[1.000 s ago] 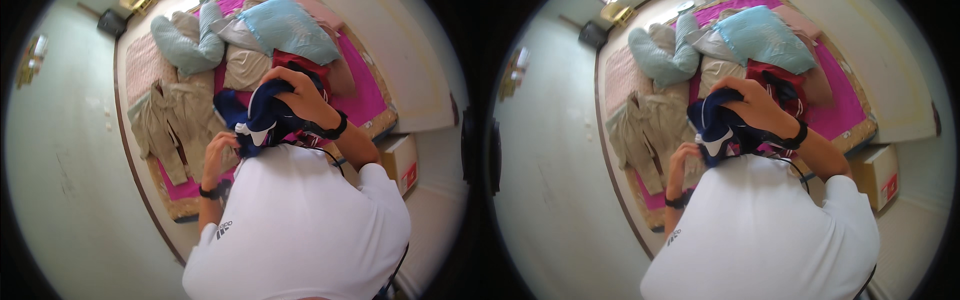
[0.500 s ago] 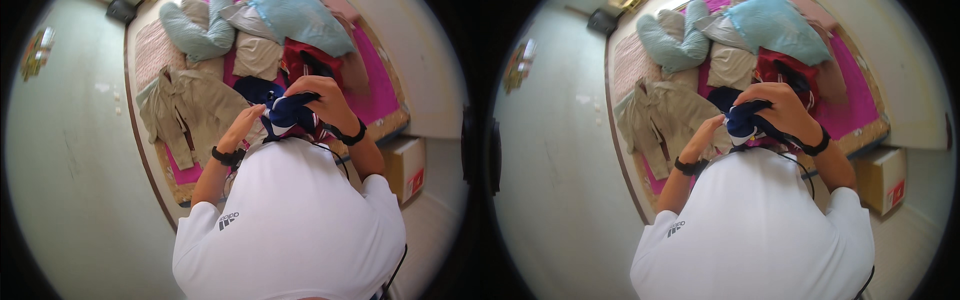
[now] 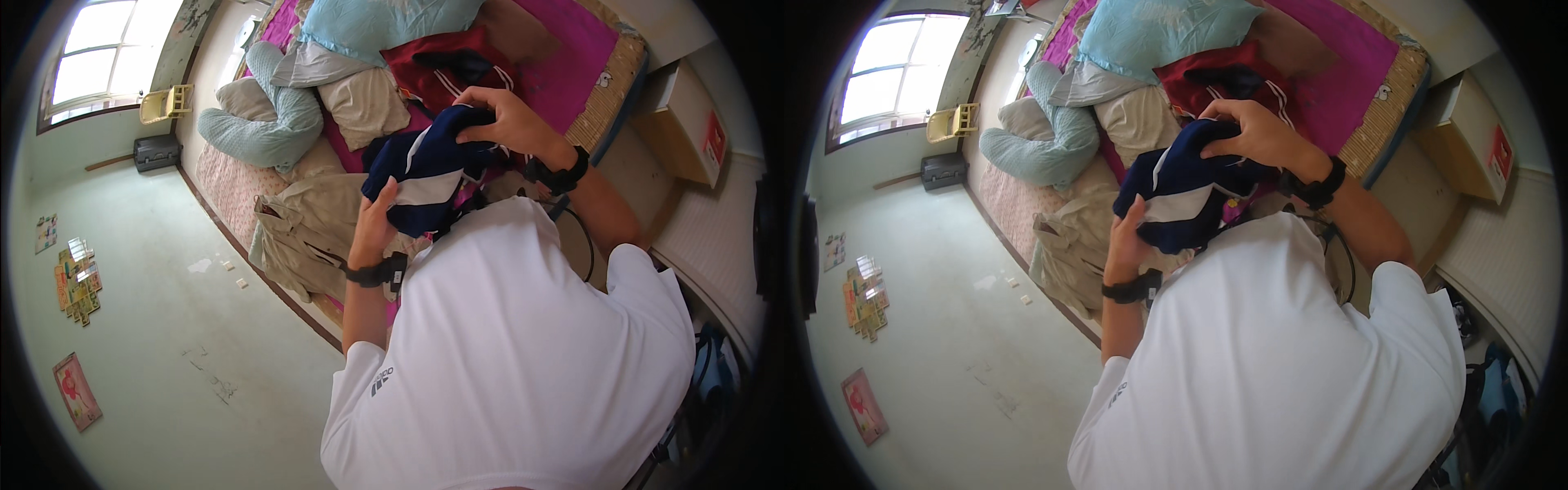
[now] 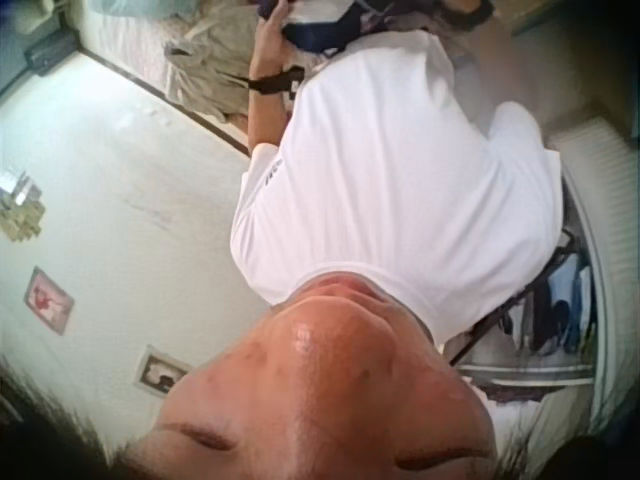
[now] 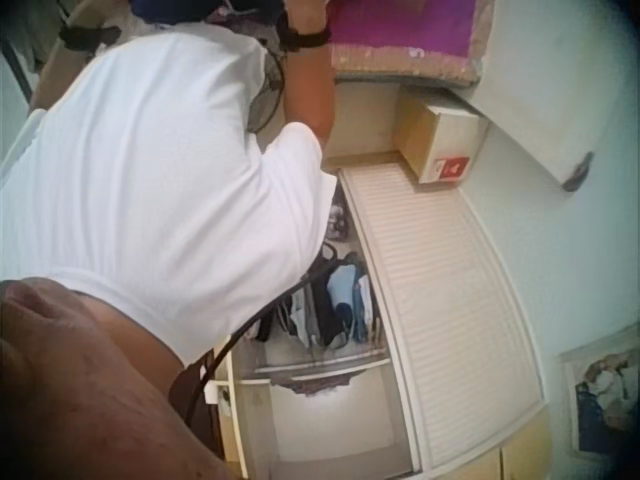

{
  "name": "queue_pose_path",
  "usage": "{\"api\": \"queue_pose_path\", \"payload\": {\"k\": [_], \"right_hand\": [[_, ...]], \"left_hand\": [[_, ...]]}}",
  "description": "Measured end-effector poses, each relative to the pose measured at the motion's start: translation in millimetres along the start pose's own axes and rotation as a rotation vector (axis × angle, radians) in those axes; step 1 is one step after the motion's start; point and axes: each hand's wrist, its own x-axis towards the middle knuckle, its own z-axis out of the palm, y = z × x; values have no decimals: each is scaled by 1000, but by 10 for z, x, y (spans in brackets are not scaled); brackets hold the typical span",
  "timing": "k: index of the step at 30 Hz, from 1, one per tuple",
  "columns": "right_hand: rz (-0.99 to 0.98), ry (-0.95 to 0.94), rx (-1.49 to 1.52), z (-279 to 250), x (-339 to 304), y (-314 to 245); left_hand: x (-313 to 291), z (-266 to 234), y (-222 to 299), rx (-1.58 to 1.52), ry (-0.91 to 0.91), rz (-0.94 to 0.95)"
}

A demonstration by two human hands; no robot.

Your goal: The person picks up clothing items from a bed, folds or arranges them by hand, and places them onto hangers before hanging them in a closet.

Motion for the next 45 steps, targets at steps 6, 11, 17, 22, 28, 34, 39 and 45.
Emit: {"api": "queue_pose_path", "payload": {"k": [6, 11, 17, 22, 28, 34, 39, 45], "right_hand": [[-571, 59, -38, 277, -95, -110], [-851, -15, -372, 899, 47, -112], [-1016, -5, -499, 1276, 222, -59], [-1050, -199, -528, 1548, 303, 69], [-925, -129, -463, 1744, 418, -124], [-872, -216, -581, 1826, 626, -185], [-875, 39, -688, 1876, 595, -321], [-1160, 254, -562, 1616, 682, -875]], "left_hand": [[-258, 203, 296, 423, -46, 409], [-573, 345, 473, 522, 71, 499], [-757, 307, 564, 710, 294, 625], [-817, 143, 583, 991, 558, 674], [-922, 189, 709, 598, 411, 885], [-917, 65, 650, 579, 443, 926], [-994, 13, 515, 143, 460, 773], [-1108, 42, 457, 4, 353, 804]]}}
